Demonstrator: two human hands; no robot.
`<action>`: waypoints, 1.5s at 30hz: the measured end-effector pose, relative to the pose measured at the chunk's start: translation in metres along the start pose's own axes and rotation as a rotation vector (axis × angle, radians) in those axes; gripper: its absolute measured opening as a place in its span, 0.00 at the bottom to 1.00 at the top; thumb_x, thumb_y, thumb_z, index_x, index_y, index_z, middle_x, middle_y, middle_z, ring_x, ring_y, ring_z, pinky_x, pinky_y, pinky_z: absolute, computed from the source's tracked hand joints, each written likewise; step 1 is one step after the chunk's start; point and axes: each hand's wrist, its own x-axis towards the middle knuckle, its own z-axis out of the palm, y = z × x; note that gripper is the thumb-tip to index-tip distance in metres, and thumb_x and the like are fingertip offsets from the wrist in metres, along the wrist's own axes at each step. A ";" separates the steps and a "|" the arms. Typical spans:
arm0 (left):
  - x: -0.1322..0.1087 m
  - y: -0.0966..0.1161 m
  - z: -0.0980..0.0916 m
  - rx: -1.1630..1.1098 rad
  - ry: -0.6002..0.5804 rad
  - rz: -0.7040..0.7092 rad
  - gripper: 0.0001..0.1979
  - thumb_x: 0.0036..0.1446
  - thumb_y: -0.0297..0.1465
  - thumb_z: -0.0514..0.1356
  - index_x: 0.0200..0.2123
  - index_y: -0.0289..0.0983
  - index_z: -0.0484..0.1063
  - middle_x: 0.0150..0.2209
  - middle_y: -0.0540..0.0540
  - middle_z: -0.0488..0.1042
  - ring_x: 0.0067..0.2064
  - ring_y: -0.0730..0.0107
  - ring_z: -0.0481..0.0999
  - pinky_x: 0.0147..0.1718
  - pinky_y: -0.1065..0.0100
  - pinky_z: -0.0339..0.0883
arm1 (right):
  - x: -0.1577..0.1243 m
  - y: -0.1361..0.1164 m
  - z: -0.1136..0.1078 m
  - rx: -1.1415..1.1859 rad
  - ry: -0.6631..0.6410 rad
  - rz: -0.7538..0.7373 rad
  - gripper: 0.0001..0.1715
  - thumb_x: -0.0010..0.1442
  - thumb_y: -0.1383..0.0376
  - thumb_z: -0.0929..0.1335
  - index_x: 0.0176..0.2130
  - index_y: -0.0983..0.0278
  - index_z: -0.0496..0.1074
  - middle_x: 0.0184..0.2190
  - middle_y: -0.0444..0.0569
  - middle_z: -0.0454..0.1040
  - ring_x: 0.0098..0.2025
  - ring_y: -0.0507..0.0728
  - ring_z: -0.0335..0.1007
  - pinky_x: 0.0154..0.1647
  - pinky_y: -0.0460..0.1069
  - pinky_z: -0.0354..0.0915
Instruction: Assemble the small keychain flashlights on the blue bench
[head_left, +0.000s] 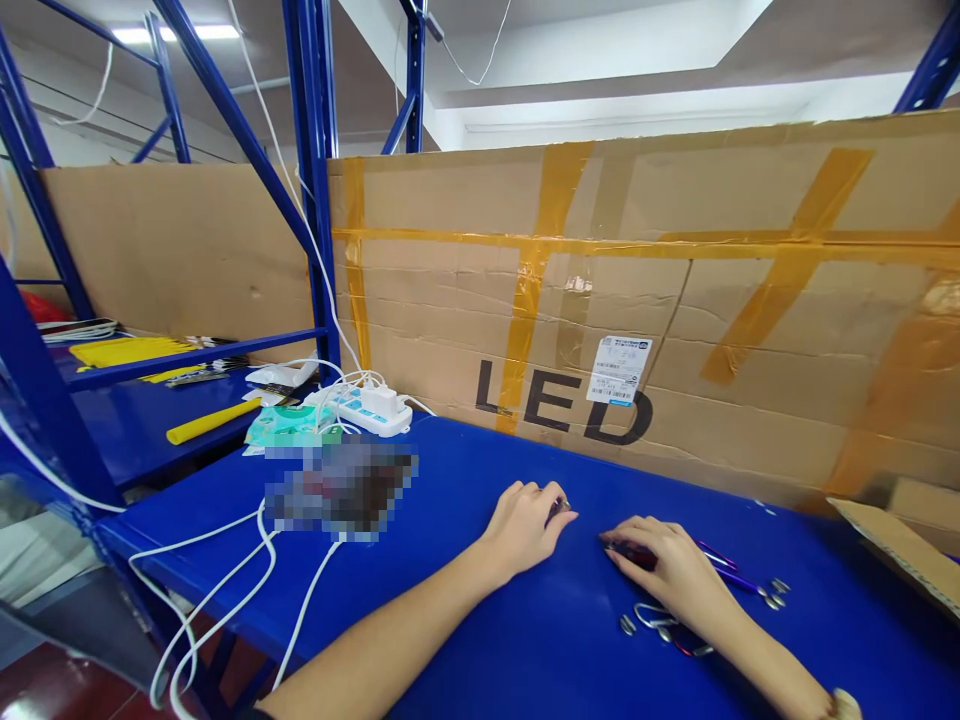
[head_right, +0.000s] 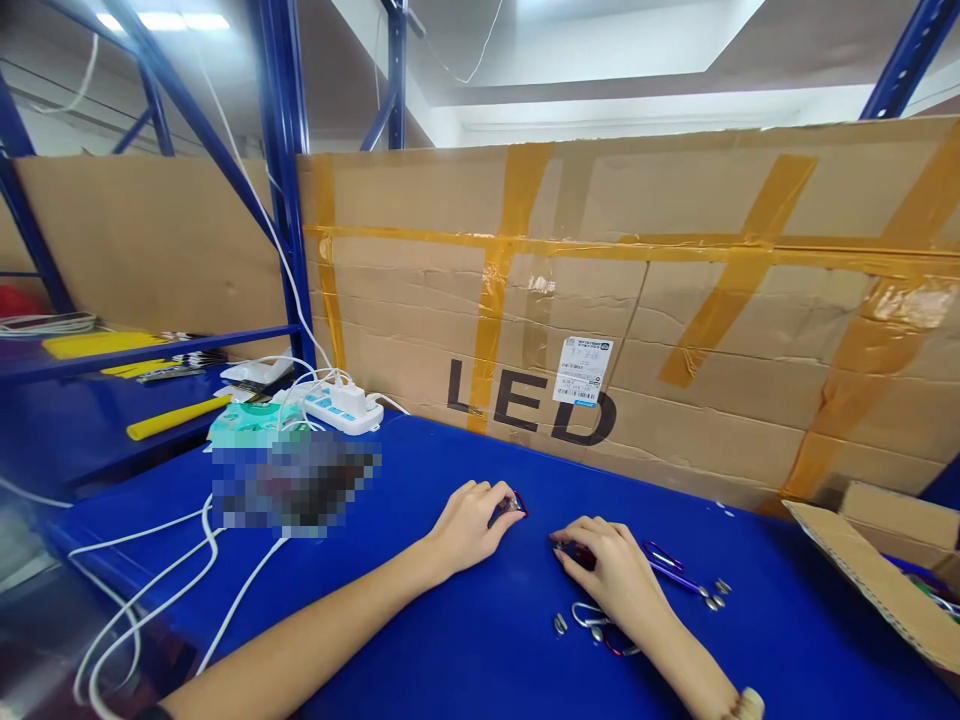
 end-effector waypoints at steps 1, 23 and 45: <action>0.000 0.000 0.000 0.007 -0.003 0.001 0.10 0.59 0.37 0.51 0.35 0.37 0.65 0.33 0.50 0.72 0.35 0.69 0.70 0.38 0.66 0.59 | 0.000 0.002 0.001 0.008 0.011 -0.008 0.14 0.59 0.58 0.61 0.38 0.59 0.73 0.37 0.48 0.72 0.38 0.56 0.67 0.42 0.55 0.59; 0.002 -0.002 -0.005 0.005 -0.084 0.315 0.12 0.64 0.34 0.42 0.42 0.36 0.61 0.38 0.48 0.68 0.39 0.72 0.69 0.37 0.73 0.63 | 0.002 -0.007 -0.005 0.116 0.346 -0.006 0.17 0.62 0.56 0.57 0.42 0.61 0.69 0.40 0.50 0.67 0.37 0.54 0.68 0.36 0.49 0.66; -0.001 0.010 -0.001 -0.227 -0.239 0.305 0.11 0.63 0.30 0.44 0.42 0.35 0.62 0.40 0.47 0.68 0.43 0.71 0.68 0.42 0.71 0.61 | -0.004 -0.035 -0.015 0.918 0.300 0.255 0.14 0.45 0.57 0.71 0.27 0.67 0.75 0.27 0.50 0.72 0.25 0.49 0.65 0.23 0.42 0.61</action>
